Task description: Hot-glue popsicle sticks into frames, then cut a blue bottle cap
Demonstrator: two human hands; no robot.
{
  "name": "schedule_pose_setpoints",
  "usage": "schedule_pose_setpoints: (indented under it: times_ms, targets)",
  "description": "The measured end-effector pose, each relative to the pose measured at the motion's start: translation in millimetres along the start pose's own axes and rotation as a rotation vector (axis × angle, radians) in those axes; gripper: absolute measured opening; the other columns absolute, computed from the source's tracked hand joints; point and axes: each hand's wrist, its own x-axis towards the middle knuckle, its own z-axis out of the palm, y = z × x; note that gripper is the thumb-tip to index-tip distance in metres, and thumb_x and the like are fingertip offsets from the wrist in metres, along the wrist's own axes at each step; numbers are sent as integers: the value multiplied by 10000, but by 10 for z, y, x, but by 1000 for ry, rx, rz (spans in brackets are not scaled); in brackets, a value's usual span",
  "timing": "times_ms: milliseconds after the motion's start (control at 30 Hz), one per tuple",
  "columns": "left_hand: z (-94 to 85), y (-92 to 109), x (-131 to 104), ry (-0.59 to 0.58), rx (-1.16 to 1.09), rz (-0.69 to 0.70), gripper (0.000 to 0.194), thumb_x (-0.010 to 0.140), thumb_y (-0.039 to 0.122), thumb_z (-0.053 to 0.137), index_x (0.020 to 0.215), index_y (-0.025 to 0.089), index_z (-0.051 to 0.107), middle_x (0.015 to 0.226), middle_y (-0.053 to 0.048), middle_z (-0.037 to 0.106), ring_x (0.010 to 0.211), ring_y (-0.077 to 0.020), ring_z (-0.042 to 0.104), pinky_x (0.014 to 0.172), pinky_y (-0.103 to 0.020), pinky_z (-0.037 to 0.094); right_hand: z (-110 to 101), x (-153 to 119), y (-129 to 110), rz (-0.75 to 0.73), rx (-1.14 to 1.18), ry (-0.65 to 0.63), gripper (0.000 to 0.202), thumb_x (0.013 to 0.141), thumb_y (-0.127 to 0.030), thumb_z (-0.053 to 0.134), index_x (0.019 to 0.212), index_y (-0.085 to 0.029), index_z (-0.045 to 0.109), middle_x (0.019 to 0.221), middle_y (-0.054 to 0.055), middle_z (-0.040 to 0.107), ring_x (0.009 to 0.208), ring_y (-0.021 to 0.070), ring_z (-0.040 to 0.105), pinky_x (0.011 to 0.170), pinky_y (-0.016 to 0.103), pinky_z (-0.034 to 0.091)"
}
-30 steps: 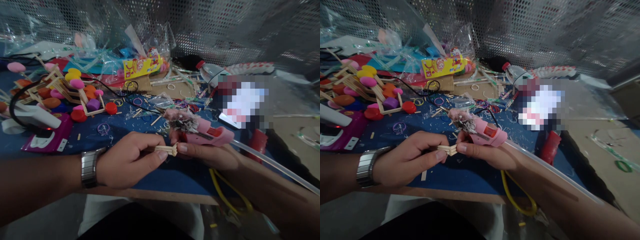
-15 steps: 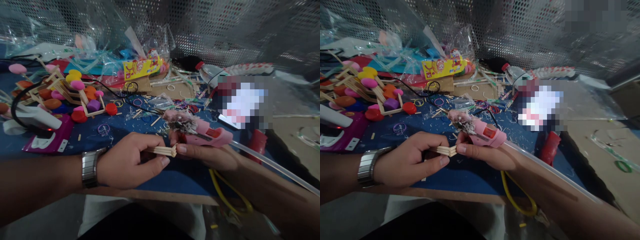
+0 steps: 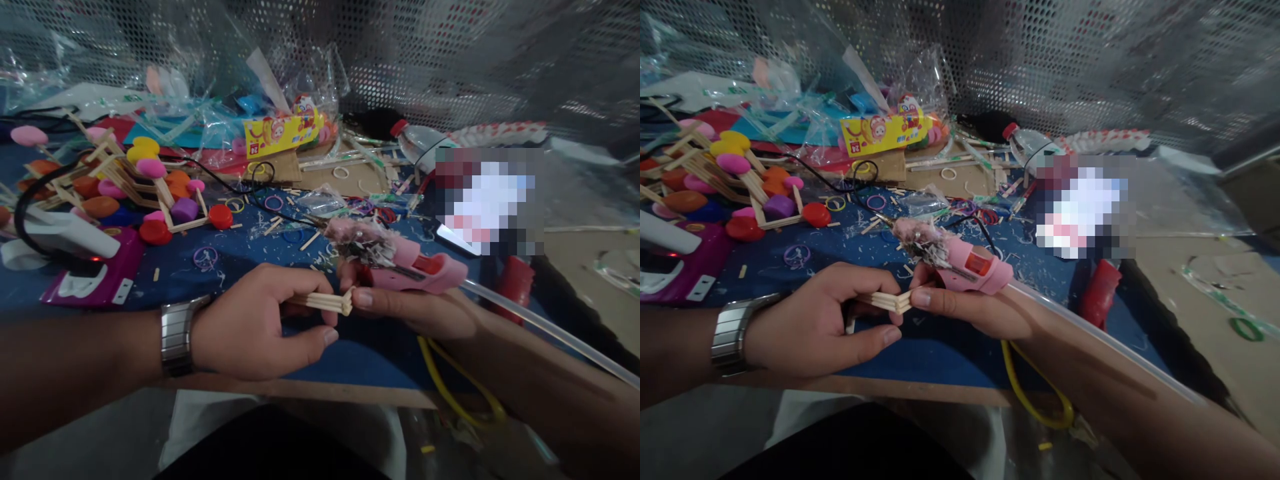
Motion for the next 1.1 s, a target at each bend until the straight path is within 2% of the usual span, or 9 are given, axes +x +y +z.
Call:
schedule_pose_setpoints:
  times_ms: [100, 233, 300, 467, 600, 733, 933, 1100]
  targets:
    - [1, -8, -10, 4, -3, 8, 63, 825, 119, 681, 859, 142, 633, 749, 40, 612, 632, -69, 527, 582, -159, 448, 10, -14, 3, 19, 2, 15, 582, 823, -315, 834, 1362, -314, 615, 817, -27, 677, 676, 132, 585, 567, 231, 439]
    - [6, -20, -28, 21, 63, -9, 134, 828, 160, 701, 954, 128, 667, 794, 12, 654, 659, -94, 569, 600, -181, 484, 28, -35, -1, 31, 16, 49, 436, 806, -339, 849, 1213, -273, 707, 810, -15, 665, 673, 131, 572, 563, 231, 426]
    - [7, -25, -36, 39, 97, -17, 183, 836, 210, 707, 996, 126, 678, 834, -11, 669, 664, -111, 572, 586, -201, 486, 36, -42, -5, 45, 33, 60, 438, 803, -326, 851, 1217, -290, 716, 797, -21, 664, 672, 133, 573, 580, 235, 436]
    - [-12, -22, -44, 14, 108, -12, 150, 866, 224, 651, 983, 133, 668, 840, -23, 658, 666, -121, 561, 586, -218, 482, 40, -38, -15, 29, 43, 35, 666, 799, -312, 853, 1419, -355, 613, 790, -30, 680, 684, 148, 590, 592, 245, 455]
    - [-18, -9, -41, 7, 96, -22, 125, 866, 184, 611, 971, 134, 656, 780, 2, 610, 595, -97, 495, 538, -205, 444, 47, -35, -20, 45, 57, 41, 669, 798, -294, 845, 1423, -327, 610, 784, -23, 677, 673, 144, 590, 574, 241, 449]
    - [-14, -4, -34, 5, 86, -21, 113, 857, 162, 602, 957, 141, 651, 729, 26, 573, 550, -81, 451, 501, -191, 401, 64, -38, -10, 54, 98, 64, 647, 787, -270, 851, 1389, -354, 631, 779, -31, 676, 665, 142, 593, 584, 243, 456]
    - [-15, -16, -31, 5, 82, -26, 113, 867, 165, 595, 962, 147, 652, 731, 23, 584, 563, -87, 471, 517, -192, 419, 63, -35, -2, 42, 130, 49, 548, 797, -240, 851, 1297, -374, 673, 791, -39, 682, 636, 116, 564, 537, 210, 408]
    - [-25, 8, -26, -2, 73, -16, 94, 867, 159, 602, 944, 141, 651, 720, 26, 576, 570, -86, 469, 526, -193, 412, 55, -43, 3, 18, 111, 44, 517, 816, -251, 840, 1290, -384, 684, 789, -39, 678, 668, 118, 575, 579, 214, 423]
